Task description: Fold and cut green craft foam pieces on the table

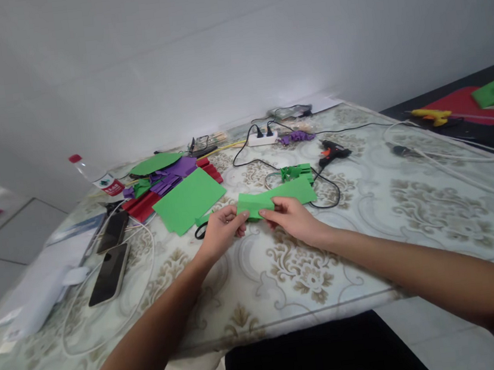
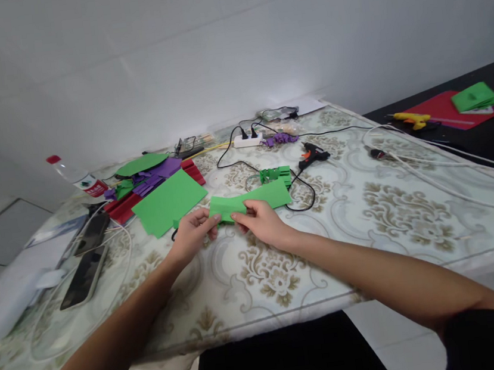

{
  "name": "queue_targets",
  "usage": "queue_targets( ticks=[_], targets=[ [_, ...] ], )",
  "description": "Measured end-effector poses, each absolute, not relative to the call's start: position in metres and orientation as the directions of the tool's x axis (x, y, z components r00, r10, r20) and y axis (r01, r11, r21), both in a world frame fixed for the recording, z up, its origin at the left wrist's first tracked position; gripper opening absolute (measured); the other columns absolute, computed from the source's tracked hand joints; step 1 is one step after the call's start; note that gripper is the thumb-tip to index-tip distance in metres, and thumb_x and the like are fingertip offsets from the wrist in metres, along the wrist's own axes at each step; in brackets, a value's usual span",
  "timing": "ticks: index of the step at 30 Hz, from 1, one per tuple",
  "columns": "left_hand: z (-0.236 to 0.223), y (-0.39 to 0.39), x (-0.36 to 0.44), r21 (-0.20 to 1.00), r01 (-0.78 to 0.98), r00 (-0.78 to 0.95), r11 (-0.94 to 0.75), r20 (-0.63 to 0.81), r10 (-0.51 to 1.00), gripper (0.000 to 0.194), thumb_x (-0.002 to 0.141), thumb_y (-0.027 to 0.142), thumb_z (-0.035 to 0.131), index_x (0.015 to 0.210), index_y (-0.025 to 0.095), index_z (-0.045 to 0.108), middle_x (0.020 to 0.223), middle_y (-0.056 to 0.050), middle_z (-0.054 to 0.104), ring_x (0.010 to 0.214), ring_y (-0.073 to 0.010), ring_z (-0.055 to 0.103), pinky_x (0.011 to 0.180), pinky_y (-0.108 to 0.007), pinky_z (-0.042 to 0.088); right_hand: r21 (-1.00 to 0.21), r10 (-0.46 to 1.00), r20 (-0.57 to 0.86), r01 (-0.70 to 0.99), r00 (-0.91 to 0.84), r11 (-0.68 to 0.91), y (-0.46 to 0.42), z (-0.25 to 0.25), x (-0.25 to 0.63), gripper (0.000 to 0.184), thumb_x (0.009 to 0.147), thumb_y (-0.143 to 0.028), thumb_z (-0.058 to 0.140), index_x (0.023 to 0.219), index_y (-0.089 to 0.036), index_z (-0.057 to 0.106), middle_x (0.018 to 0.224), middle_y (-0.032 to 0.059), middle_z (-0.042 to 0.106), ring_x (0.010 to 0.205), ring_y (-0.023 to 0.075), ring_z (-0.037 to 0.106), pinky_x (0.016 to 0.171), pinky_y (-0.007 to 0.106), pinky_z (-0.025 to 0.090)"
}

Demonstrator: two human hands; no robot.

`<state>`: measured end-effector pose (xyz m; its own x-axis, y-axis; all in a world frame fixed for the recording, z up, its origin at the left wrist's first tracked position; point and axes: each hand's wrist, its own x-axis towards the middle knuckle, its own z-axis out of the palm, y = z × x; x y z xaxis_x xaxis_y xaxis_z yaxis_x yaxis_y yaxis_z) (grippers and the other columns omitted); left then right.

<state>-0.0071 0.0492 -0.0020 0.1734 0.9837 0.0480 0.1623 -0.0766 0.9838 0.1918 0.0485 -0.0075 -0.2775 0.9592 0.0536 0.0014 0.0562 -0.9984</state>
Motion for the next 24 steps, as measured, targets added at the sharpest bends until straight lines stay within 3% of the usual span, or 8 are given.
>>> queue_targets(
  ticks=[15, 24],
  targets=[
    [0.0045, 0.0471, -0.0067, 0.996, 0.049, 0.060, -0.080, 0.077, 0.995, 0.033, 0.078, 0.047, 0.072, 0.071, 0.017, 0.060, 0.050, 0.004, 0.056, 0.042, -0.0080, 0.050, 0.044, -0.021, 0.042, -0.996, 0.967, 0.005, -0.083, -0.254, -0.016, 0.0512, -0.0102, 0.1914, 0.043, 0.070, -0.052, 0.080, 0.067, -0.020, 0.051, 0.061, -0.0021, 0.064, 0.057, 0.0137, 0.060, 0.057, 0.027, 0.051],
    [-0.0006, 0.0457, -0.0035, 0.992, 0.126, 0.279, -0.023, -0.013, 0.960, 0.041, 0.072, 0.052, 0.077, 0.066, 0.015, 0.060, 0.053, 0.000, 0.061, 0.044, -0.0093, 0.054, 0.046, -0.021, 0.045, -0.997, 0.956, -0.014, -0.067, -0.292, -0.035, 0.0509, -0.0104, 0.1912, 0.043, 0.068, -0.055, 0.081, 0.071, -0.020, 0.057, 0.059, -0.0018, 0.064, 0.057, 0.0158, 0.063, 0.054, 0.027, 0.052]
  ],
)
